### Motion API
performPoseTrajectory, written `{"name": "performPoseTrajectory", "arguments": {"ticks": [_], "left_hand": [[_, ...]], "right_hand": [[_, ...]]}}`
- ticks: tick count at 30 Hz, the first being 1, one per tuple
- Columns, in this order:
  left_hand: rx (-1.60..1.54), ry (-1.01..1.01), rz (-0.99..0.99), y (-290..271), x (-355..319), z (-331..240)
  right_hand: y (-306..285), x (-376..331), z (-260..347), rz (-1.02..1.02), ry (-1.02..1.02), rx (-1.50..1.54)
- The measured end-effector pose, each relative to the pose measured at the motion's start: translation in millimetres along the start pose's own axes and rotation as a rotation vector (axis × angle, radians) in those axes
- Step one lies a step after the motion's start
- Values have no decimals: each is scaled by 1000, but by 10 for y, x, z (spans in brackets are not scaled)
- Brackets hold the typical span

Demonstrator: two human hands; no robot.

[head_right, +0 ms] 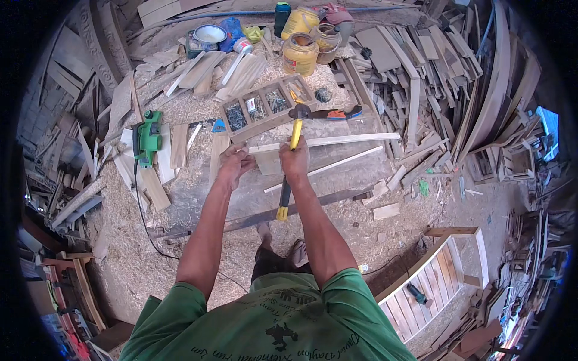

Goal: The person cuts a wooden plank with a hand saw, measures and marks it with a pencil and square, and then hammers nails into the pieces to assemble a wooden frame. The person works on a cluttered workshop floor, handling various tools and wood scraps.

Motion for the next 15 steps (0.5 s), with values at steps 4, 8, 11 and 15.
{"name": "performPoseTrajectory", "arguments": {"ticks": [4,8,11,15], "left_hand": [[868,532,72,15,-109,-380],[893,473,366,80,-150,-500],[1094,471,397,131,-158,-570],[1034,519,387,163,-183,-608]], "right_hand": [[-3,-13,-45,-44,-5,-76],[-10,-28,-52,-45,-55,-32],[-19,-30,-70,-45,-74,-25],[-13,-61,-43,5,-79,5]]}}
Point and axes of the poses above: each hand's wrist, its own x-axis towards the middle knuckle, its own y-axis out of the palm, z = x × y, the point moved 4 cm from there along x, towards the middle knuckle, and after that the axes turned 6 degrees about z, right-handed, at the moved point
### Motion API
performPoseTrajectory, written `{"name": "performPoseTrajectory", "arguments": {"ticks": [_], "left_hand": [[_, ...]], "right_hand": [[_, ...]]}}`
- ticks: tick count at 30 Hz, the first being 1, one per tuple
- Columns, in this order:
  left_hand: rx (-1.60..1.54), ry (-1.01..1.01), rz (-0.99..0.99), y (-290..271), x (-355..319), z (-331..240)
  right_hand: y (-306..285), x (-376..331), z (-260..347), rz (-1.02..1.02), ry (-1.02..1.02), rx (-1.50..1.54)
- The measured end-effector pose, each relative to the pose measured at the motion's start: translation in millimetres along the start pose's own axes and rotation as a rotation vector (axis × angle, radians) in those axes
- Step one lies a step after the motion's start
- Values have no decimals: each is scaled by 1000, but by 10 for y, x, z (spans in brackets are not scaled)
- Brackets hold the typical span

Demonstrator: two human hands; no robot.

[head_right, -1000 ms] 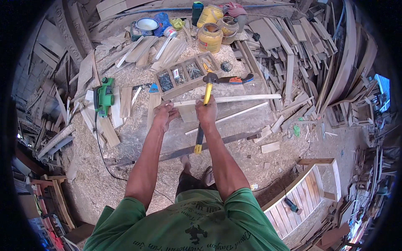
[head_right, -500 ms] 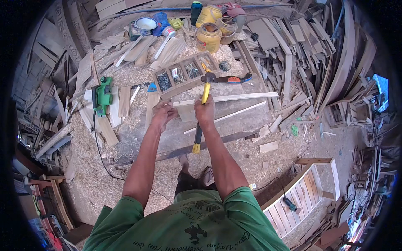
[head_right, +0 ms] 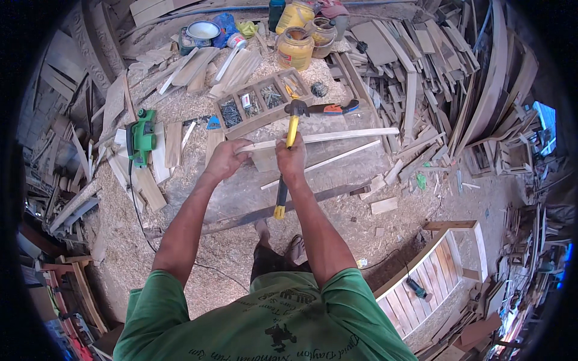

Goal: The person cuts a wooden plank with a hand saw, measures and marks it with a pencil and square, and then hammers nails into the pieces to assemble a wooden frame. The person works on a cluttered workshop floor, handling various tools and wood scraps.

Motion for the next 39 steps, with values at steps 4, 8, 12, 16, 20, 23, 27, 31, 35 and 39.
{"name": "performPoseTrajectory", "arguments": {"ticks": [4,8,12,16,20,23,27,31,35,39], "left_hand": [[-108,-81,1,28,-21,19],[-7,-41,-45,25,-53,-49],[79,16,-115,19,-93,-108],[62,-28,-81,64,-101,-43],[92,-9,-122,95,-111,-5],[102,14,-156,111,-119,10],[102,26,-165,134,-105,87],[106,58,-149,196,-97,160],[101,83,-185,164,-97,118],[118,36,-145,121,-87,66]], "right_hand": [[-11,-156,202,48,64,-84],[-29,-470,695,52,-22,-535],[64,-896,1287,105,-218,-708],[142,-1160,1642,170,-296,-859],[235,-1110,1650,277,-285,-1168],[332,-1018,1649,341,-131,-1251],[395,-1061,2083,231,-267,-1055],[241,-1135,2411,79,-569,-664],[266,-1125,2061,60,-724,-756],[351,-1041,1637,310,-245,-1067]]}}
Point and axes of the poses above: each hand's wrist, its own x-axis towards the middle knuckle, its own y-axis out of the palm, z = x × y, the point moved 4 cm from there along x, towards the middle knuckle, and after that the axes turned 6 degrees about z, right-handed, at the moved point
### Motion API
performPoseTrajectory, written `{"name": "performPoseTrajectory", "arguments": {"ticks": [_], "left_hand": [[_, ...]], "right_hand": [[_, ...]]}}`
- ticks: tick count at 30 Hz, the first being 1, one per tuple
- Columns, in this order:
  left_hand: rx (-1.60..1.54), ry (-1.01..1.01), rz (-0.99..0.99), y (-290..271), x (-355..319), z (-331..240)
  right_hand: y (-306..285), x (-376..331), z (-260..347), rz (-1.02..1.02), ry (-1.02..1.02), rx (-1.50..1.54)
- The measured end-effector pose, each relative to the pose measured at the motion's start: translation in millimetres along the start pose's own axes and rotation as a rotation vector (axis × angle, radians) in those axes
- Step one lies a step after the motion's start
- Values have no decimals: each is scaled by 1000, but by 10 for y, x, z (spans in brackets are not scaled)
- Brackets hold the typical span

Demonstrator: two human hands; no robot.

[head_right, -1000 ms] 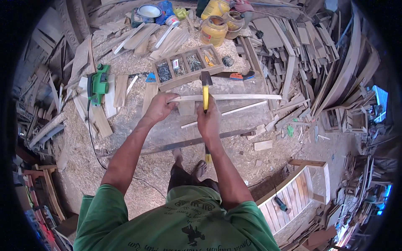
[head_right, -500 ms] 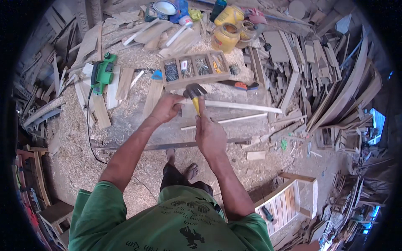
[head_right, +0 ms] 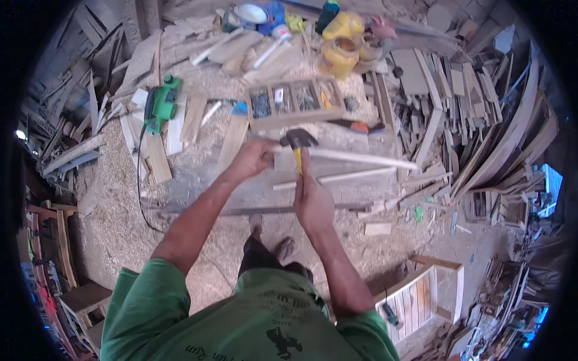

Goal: The person cuts a wooden plank with a hand saw, measures and marks it with a pencil and square, and then hammers nails into the pieces to assemble a wooden frame. The person works on a cluttered workshop floor, handling various tools and wood scraps.

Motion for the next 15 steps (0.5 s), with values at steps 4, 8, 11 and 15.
{"name": "performPoseTrajectory", "arguments": {"ticks": [4,8,11,15], "left_hand": [[11,44,-23,34,-41,27],[6,44,-21,80,-12,85],[-21,-36,2,22,33,62],[-5,-39,2,-52,13,-64]], "right_hand": [[-334,-88,69,-186,-129,201],[-528,-215,35,-703,-455,446],[-163,-179,26,-402,-320,-92],[5,-58,-25,29,-6,-3]]}}
Point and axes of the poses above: each hand's wrist, its own x-axis towards the middle knuckle, its own y-axis out of the palm, z = x × y, the point moved 4 cm from there along x, towards the middle knuckle, and after that the axes turned 6 degrees about z, right-handed, at the moved point
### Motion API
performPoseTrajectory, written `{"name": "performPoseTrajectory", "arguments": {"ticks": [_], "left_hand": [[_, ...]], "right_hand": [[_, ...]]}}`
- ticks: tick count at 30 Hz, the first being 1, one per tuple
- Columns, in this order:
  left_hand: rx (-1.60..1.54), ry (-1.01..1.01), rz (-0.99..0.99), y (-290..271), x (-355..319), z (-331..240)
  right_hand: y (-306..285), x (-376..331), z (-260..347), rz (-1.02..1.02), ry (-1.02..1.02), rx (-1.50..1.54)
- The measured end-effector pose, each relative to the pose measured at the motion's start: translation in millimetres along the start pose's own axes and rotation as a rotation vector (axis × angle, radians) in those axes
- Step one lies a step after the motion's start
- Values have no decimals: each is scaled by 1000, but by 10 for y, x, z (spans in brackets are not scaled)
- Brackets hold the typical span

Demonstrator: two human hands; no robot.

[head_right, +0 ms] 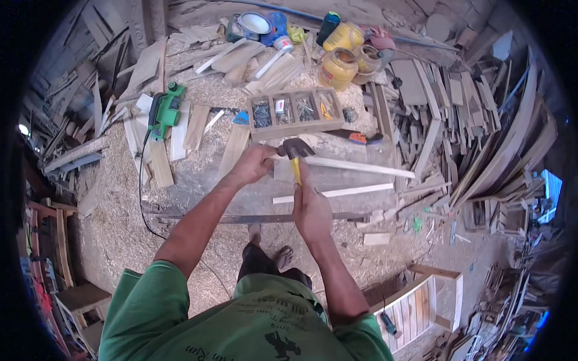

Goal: The person cuts a wooden plank with a hand saw, measures and marks it with a pencil and square, and then hammers nails into the pieces to assemble a wooden frame. The person works on a cluttered workshop floor, handling various tools and wood scraps.

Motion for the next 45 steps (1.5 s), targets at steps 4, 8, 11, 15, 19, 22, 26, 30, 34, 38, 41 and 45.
{"name": "performPoseTrajectory", "arguments": {"ticks": [4,8,11,15,19,22,26,30,34,38,41,45], "left_hand": [[-180,25,49,52,-38,43],[-215,54,37,113,-46,128],[-159,44,0,118,-73,118],[-160,34,-20,101,-85,86],[-250,-103,152,182,-46,199],[-254,-69,119,220,-34,237],[-243,-42,99,240,-47,230],[-133,-11,69,228,-66,191],[-66,5,99,270,-37,165],[23,36,40,239,1,110],[19,-7,46,232,0,57],[55,-44,61,202,-20,3]], "right_hand": [[-554,-101,248,-248,-134,247],[-672,-245,263,-851,-502,518],[-106,-150,133,-379,-218,-74],[62,-70,-10,-92,-88,95],[-596,-135,189,-288,-105,273],[-940,-222,278,-683,-443,677],[-573,-358,118,-671,-413,279],[242,-533,-439,-208,233,846],[689,-562,-726,-377,412,1231],[860,-466,-738,-62,403,1205],[864,-454,-708,15,400,1266],[783,-453,-706,-189,472,1488]]}}
Point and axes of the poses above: each hand's wrist, its own x-axis towards the middle knuckle, its own y-axis out of the palm, z = x × y, the point moved 4 cm from there along x, towards the middle knuckle, and after that the axes turned 6 degrees about z, right-handed, at the moved point
